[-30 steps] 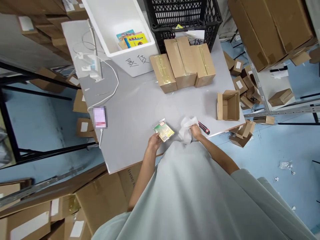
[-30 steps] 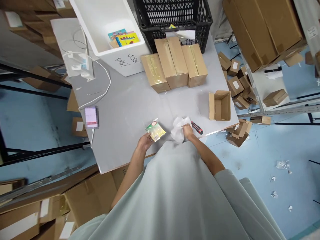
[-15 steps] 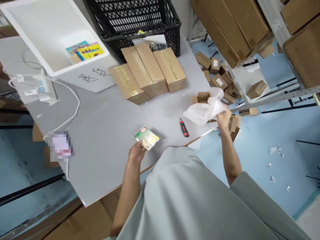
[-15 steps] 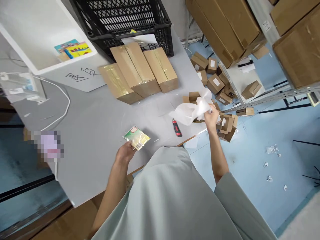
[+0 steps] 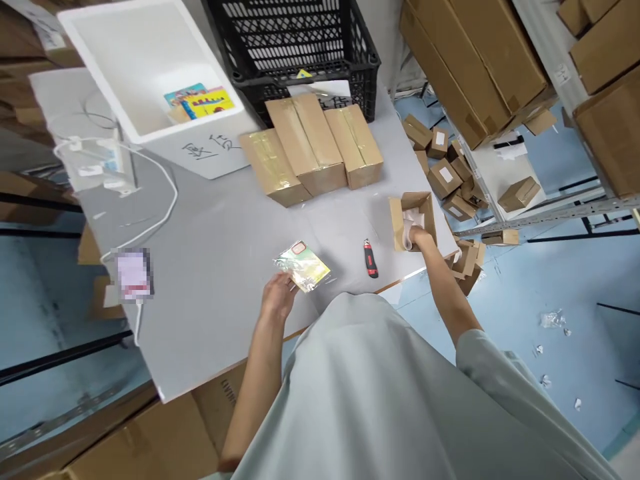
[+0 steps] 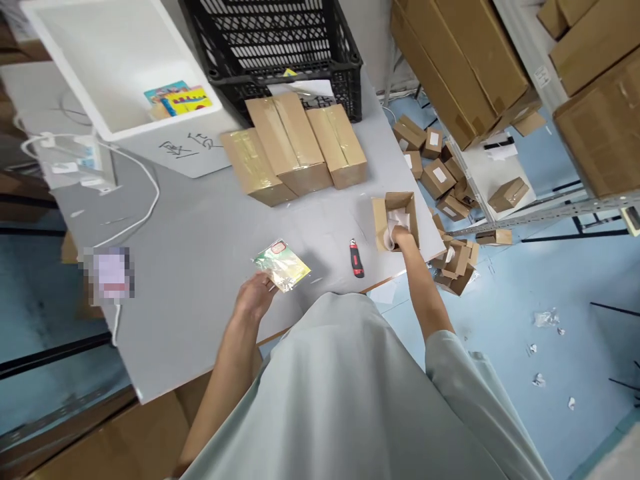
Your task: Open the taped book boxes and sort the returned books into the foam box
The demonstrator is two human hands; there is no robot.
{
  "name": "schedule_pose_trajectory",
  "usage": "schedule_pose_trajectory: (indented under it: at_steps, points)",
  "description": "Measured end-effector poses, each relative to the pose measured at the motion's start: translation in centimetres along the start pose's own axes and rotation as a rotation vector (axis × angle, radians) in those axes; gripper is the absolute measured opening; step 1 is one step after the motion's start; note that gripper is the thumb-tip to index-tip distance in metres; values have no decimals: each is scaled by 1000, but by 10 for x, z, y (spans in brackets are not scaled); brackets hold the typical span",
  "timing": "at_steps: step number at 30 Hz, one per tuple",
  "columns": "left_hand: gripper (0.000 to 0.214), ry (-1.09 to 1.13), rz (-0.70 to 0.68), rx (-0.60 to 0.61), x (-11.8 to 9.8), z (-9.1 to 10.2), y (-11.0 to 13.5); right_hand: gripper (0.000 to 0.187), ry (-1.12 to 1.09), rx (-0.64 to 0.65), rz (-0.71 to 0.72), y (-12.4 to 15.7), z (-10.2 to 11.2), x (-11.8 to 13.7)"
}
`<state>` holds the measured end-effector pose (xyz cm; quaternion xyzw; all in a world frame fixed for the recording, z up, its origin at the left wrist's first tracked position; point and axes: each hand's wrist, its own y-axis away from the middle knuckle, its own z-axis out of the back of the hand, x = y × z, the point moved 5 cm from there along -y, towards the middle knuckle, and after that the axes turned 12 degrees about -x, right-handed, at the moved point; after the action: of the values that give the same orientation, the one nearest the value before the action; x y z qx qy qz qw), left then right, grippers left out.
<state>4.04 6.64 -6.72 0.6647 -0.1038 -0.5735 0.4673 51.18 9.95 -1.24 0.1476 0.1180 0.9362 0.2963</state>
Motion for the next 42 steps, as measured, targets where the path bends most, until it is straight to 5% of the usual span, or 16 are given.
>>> schedule_pose_trajectory:
  at_steps: [4, 7, 11, 15, 18, 22, 26, 36, 40, 42]
  points:
    - [28, 18, -75, 20, -13, 14, 19, 18, 68, 10, 13, 25, 30, 8]
    - [34, 12, -117, 50, -21, 21, 34, 28, -238, -166, 269, 74, 39, 61]
    - [40, 7, -177, 127, -30, 23, 52, 31, -635, 176, 574, 173, -5, 162]
    - [41, 26, -233, 179, -39, 29, 65, 50, -471, 93, 680, 230, -33, 222]
    - [38, 56, -255, 192, -42, 40, 68, 67, -420, -14, 705, 239, -35, 233]
    - [40, 83, -308, 221, -43, 56, 62, 39, -512, -36, 690, 236, -34, 232]
    - [39, 133, -264, 205, -37, 68, 53, 24, -729, 78, 665, 237, -35, 239]
    - [29, 164, -1, 0, 12, 89, 4, 55, -1012, 454, 391, 247, -53, 264]
    - [49, 244, 262, 258, 27, 71, -6, 58, -1098, 530, 334, 241, -35, 262]
    - [51, 281, 285, 408, 23, 64, -4, 58, -1102, 519, 293, 233, -26, 254]
